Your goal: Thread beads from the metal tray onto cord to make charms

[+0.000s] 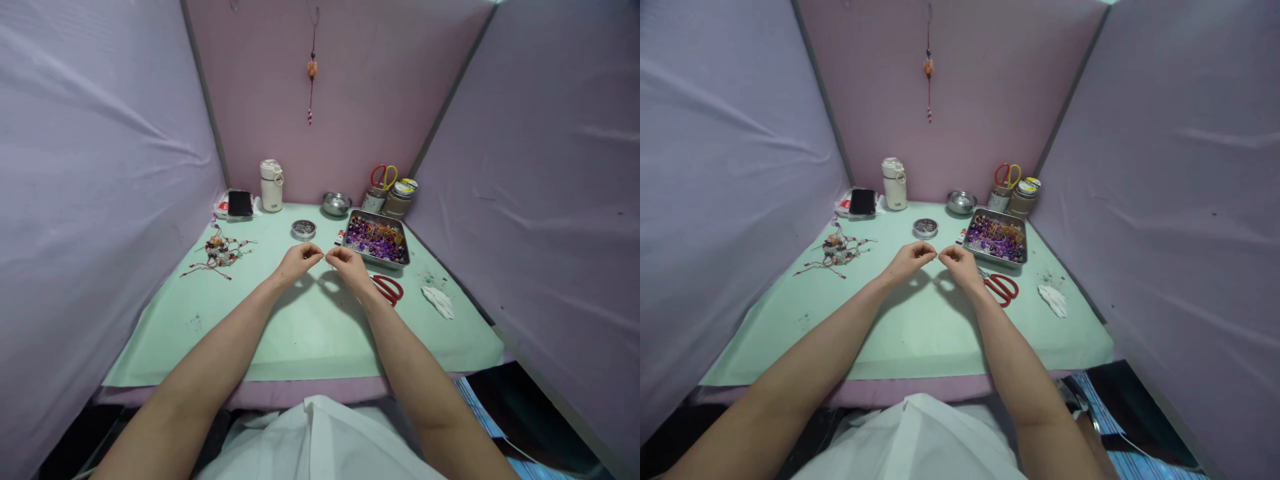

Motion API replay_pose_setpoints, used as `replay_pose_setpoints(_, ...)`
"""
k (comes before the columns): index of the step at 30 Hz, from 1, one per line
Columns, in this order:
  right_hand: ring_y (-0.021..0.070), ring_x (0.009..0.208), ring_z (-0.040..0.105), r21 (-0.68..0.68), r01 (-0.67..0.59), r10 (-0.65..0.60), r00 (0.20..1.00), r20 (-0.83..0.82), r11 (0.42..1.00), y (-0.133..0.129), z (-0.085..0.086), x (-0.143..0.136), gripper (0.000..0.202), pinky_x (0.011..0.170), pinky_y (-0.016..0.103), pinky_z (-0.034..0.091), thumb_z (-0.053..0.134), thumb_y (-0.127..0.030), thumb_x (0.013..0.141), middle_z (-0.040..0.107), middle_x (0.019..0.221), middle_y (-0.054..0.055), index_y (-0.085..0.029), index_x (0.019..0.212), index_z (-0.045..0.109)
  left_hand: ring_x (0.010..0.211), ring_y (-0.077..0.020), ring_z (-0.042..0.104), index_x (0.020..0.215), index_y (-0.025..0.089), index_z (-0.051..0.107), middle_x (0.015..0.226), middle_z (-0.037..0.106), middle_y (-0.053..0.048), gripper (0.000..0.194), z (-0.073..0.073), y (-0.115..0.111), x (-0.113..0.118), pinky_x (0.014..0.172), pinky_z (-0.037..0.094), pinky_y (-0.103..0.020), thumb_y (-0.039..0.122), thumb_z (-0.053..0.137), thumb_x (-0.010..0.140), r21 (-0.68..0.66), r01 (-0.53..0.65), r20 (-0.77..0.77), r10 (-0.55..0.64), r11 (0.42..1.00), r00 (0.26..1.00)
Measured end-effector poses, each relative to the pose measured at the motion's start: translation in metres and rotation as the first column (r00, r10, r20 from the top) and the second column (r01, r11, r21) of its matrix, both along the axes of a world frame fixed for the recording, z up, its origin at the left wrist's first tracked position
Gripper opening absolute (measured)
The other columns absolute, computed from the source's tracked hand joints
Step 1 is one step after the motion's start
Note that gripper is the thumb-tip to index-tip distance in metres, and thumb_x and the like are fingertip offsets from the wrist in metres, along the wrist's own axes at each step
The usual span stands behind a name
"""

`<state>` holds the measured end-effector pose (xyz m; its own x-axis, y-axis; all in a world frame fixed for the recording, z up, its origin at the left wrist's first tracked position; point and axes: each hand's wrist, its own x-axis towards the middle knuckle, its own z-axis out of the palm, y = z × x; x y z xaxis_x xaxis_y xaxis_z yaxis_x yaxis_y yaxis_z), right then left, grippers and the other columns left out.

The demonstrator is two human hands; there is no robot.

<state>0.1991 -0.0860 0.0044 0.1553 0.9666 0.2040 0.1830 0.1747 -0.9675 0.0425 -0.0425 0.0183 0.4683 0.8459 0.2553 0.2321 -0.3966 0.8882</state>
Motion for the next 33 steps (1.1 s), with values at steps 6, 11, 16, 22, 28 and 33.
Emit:
replay_pose_setpoints(6,0.0120,0.064,0.048,0.014,-0.024,0.024,1.000,-0.015,1.000,0.000,-0.001,-0.001,0.021,0.063,0.024,0.038,0.063,-0.039,0.069,0.058,0.070,-0.001,-0.019,0.072,0.060,0.072,-0.0145,0.054,0.079,0.016,0.063,0.079,0.064,-0.004,0.019,-0.003,0.001,0.000,0.070,0.043,-0.029,0.033,0.056,0.075,0.008,0.006,-0.031,-0.006,1.000,1.000)
replay_pose_setpoints(11,0.0119,0.064,0.048,0.034,-0.049,0.050,0.998,-0.035,0.998,-0.001,0.000,-0.003,0.020,0.063,0.024,0.037,0.063,-0.039,0.070,0.057,0.070,-0.001,-0.019,0.073,0.059,0.072,-0.0141,0.054,0.078,0.017,0.063,0.078,0.064,-0.003,0.017,-0.002,0.001,0.000,0.070,0.043,-0.029,0.032,0.056,0.076,0.002,0.028,-0.024,-0.028,1.000,0.999)
replay_pose_setpoints(16,0.0121,0.065,0.047,0.040,-0.047,0.048,0.998,-0.028,0.998,-0.001,0.000,0.000,0.021,0.064,0.025,0.038,0.062,-0.040,0.073,0.056,0.071,-0.001,-0.019,0.075,0.060,0.072,-0.0139,0.054,0.078,0.017,0.064,0.078,0.064,-0.003,0.019,0.002,0.000,-0.003,0.071,0.043,-0.029,0.034,0.058,0.074,-0.065,0.089,0.040,-0.087,0.994,0.995)
replay_pose_setpoints(22,0.0123,0.065,0.046,0.071,-0.065,0.068,0.997,-0.037,0.995,0.000,0.000,0.002,0.021,0.063,0.025,0.037,0.063,-0.039,0.073,0.055,0.071,0.000,-0.019,0.076,0.059,0.069,-0.0118,0.051,0.082,0.017,0.066,0.077,0.063,-0.001,0.024,0.004,0.001,-0.008,0.067,0.041,-0.027,0.039,0.063,0.072,-0.156,0.180,0.128,-0.161,0.971,0.979)
replay_pose_setpoints(28,0.0108,0.060,0.042,0.029,-0.094,0.095,0.995,-0.035,0.995,0.001,-0.002,0.000,0.025,0.059,0.025,0.034,0.063,-0.042,0.071,0.052,0.067,-0.002,-0.019,0.075,0.057,0.071,-0.0100,0.050,0.075,0.017,0.069,0.102,0.064,-0.005,0.021,0.002,0.002,-0.004,0.064,0.039,-0.026,0.037,0.067,0.067,-0.170,0.202,0.255,-0.155,0.965,0.954)
replay_pose_setpoints(33,0.0116,0.059,0.043,-0.019,-0.109,0.110,0.990,0.087,0.994,0.003,-0.012,0.002,0.023,0.060,0.026,0.035,0.059,-0.041,0.074,0.054,0.065,-0.002,-0.018,0.073,0.058,0.063,-0.0090,0.048,0.076,0.015,0.070,0.082,0.067,-0.005,0.020,0.001,0.003,-0.001,0.063,0.039,-0.026,0.033,0.069,0.065,-0.284,0.205,0.322,-0.108,0.937,0.940)
